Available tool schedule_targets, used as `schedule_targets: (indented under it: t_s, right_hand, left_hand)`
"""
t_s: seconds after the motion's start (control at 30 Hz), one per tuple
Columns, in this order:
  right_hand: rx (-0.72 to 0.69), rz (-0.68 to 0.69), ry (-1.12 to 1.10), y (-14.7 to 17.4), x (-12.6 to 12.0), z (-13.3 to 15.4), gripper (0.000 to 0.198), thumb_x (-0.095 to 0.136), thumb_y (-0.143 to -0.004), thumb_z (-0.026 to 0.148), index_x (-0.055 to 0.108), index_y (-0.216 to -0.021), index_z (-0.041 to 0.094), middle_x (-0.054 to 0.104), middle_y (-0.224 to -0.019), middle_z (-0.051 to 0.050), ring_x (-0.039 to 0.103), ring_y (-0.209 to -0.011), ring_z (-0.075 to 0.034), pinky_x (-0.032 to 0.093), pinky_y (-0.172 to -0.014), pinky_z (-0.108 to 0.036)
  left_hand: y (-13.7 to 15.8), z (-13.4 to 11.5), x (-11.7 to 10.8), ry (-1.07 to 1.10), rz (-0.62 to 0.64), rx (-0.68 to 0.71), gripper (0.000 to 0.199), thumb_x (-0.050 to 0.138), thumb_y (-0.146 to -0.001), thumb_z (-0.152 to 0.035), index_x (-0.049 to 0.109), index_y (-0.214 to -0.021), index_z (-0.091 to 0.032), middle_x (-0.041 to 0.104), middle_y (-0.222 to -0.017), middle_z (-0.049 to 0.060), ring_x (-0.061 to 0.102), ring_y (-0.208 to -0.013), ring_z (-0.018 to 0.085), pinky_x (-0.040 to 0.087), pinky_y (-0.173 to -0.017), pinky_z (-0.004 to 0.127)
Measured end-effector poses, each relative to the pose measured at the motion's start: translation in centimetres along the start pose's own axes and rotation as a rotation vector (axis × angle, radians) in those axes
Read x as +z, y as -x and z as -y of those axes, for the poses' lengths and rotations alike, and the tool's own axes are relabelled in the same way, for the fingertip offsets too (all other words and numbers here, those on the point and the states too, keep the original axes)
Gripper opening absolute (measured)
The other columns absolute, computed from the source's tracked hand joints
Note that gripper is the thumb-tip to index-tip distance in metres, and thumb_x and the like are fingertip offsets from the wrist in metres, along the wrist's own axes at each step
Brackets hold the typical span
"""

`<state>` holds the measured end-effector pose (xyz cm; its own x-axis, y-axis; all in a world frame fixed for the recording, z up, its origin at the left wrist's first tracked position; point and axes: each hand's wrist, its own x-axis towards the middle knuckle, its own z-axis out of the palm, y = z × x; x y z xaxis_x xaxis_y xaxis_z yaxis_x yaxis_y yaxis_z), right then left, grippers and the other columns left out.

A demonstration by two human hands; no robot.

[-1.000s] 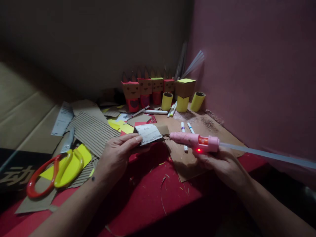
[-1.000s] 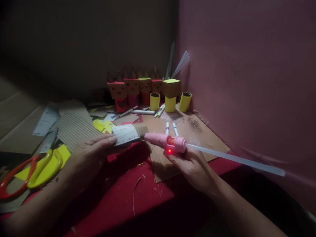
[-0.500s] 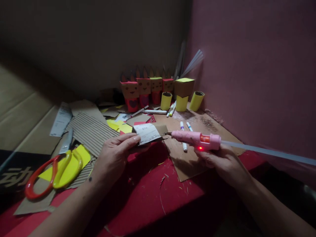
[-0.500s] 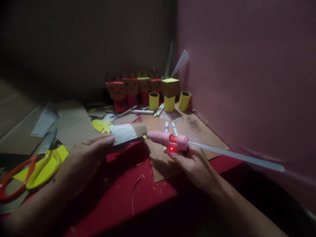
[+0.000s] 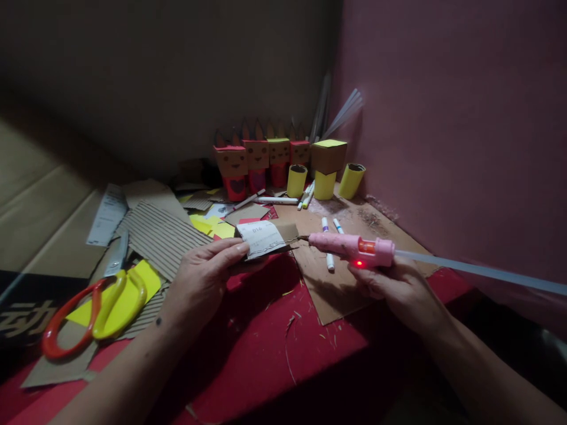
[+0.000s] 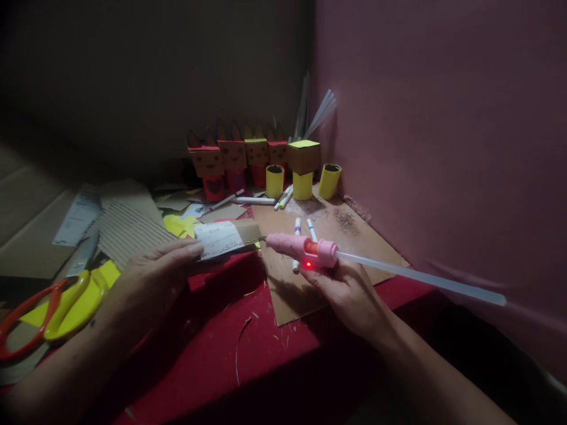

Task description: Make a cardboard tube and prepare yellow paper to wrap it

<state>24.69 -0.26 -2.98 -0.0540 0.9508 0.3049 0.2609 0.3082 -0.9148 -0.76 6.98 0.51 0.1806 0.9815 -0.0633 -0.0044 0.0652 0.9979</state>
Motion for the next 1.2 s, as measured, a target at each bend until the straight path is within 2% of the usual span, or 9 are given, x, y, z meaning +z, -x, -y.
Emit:
schedule_targets:
  t_s: [0.23, 0.4, 0.5, 0.6, 0.7, 0.77, 0.93, 1.13, 1.2]
  right_hand:
    - [0.022, -0.003, 0.024, 0.3, -0.2, -0.3, 0.031, 0.05, -0.09, 0.028, 0.066, -0.117, 0.027, 0.072, -0.086, -0.004, 0.066, -0.081, -0.025, 0.056, -0.071, -0.04]
    - [-0.112, -0.035, 0.176, 0.2, -0.5, 0.5, 0.034, 0.047, -0.091, 0.028, 0.063, -0.121, 0.025, 0.071, -0.091, -0.005, 0.066, -0.085, -0.027, 0.054, -0.074, -0.04]
    - [-0.198, -0.139, 0.444, -0.6, -2.0, 0.3, 0.037, 0.047, -0.089, 0.028, 0.061, -0.124, 0.025, 0.07, -0.098, -0.007, 0.063, -0.095, -0.03, 0.052, -0.078, -0.042]
    - [-0.245, -0.266, 0.872, -2.1, -4.7, -1.3, 0.04, 0.042, -0.089, 0.028, 0.059, -0.125, 0.021, 0.067, -0.103, -0.011, 0.062, -0.096, -0.03, 0.05, -0.078, -0.043]
    - [-0.147, -0.264, 1.277, -3.6, -7.5, -3.4, 0.049, 0.041, -0.087, 0.032, 0.053, -0.127, 0.007, 0.063, -0.106, -0.02, 0.06, -0.095, -0.033, 0.05, -0.072, -0.043]
    - [-0.069, -0.196, 1.391, -4.3, -8.6, -4.6, 0.052, 0.041, -0.087, 0.032, 0.05, -0.128, 0.002, 0.061, -0.11, -0.022, 0.058, -0.098, -0.034, 0.05, -0.07, -0.042]
    - [-0.065, -0.049, 1.41, -4.8, -9.2, -5.8, 0.051, 0.039, -0.088, 0.027, 0.044, -0.134, 0.005, 0.059, -0.112, -0.019, 0.055, -0.1, -0.03, 0.049, -0.073, -0.039]
    - [-0.064, 0.007, 1.343, -4.7, -9.2, -5.4, 0.059, 0.045, -0.082, 0.022, 0.04, -0.14, 0.012, 0.058, -0.113, -0.017, 0.054, -0.099, -0.03, 0.049, -0.075, -0.039]
    - [-0.088, -0.064, 1.31, -4.7, -8.8, -4.3, 0.059, 0.047, -0.077, 0.017, 0.048, -0.135, 0.014, 0.059, -0.109, -0.016, 0.054, -0.098, -0.031, 0.047, -0.079, -0.042]
  left_hand:
    - [-0.1, 0.1, 0.0, 0.009, -0.017, 0.01, 0.02, 0.07, -0.073, -0.032, 0.075, -0.087, -0.018, 0.075, -0.094, 0.006, 0.069, -0.089, 0.02, 0.051, -0.081, 0.024]
    - [0.0, -0.2, 0.2, 0.065, -0.053, -0.005, 0.021, 0.071, -0.071, -0.03, 0.074, -0.087, -0.015, 0.075, -0.093, 0.007, 0.07, -0.087, 0.02, 0.052, -0.078, 0.021]
    - [0.0, -0.4, 0.3, 0.133, -0.028, -0.01, 0.019, 0.07, -0.073, -0.027, 0.074, -0.087, -0.015, 0.075, -0.096, 0.007, 0.07, -0.086, 0.018, 0.053, -0.08, 0.021]
    - [0.1, -0.7, 0.4, 0.167, -0.027, -0.002, 0.015, 0.069, -0.074, -0.022, 0.074, -0.087, -0.015, 0.075, -0.095, 0.006, 0.071, -0.082, 0.016, 0.053, -0.076, 0.019]
    - [0.2, -1.0, 0.6, 0.185, -0.051, -0.003, 0.013, 0.07, -0.071, -0.018, 0.074, -0.082, -0.013, 0.076, -0.088, 0.006, 0.071, -0.075, 0.016, 0.054, -0.07, 0.019]
    - [0.3, -1.2, 0.6, 0.198, -0.044, -0.002, 0.013, 0.071, -0.069, -0.02, 0.074, -0.08, -0.013, 0.076, -0.085, 0.006, 0.07, -0.074, 0.017, 0.055, -0.07, 0.021]
    - [0.3, -1.4, 0.5, 0.208, -0.015, 0.01, 0.012, 0.07, -0.069, -0.024, 0.074, -0.077, -0.015, 0.075, -0.084, 0.006, 0.069, -0.075, 0.017, 0.055, -0.075, 0.026]
    - [0.1, -1.2, 0.5, 0.21, -0.022, 0.025, 0.009, 0.07, -0.067, -0.021, 0.074, -0.073, -0.015, 0.074, -0.08, 0.006, 0.069, -0.071, 0.017, 0.055, -0.074, 0.026]
    - [0.1, -1.3, 0.5, 0.206, -0.026, 0.043, 0.008, 0.07, -0.065, -0.019, 0.073, -0.07, -0.015, 0.074, -0.076, 0.006, 0.068, -0.069, 0.017, 0.056, -0.074, 0.026]
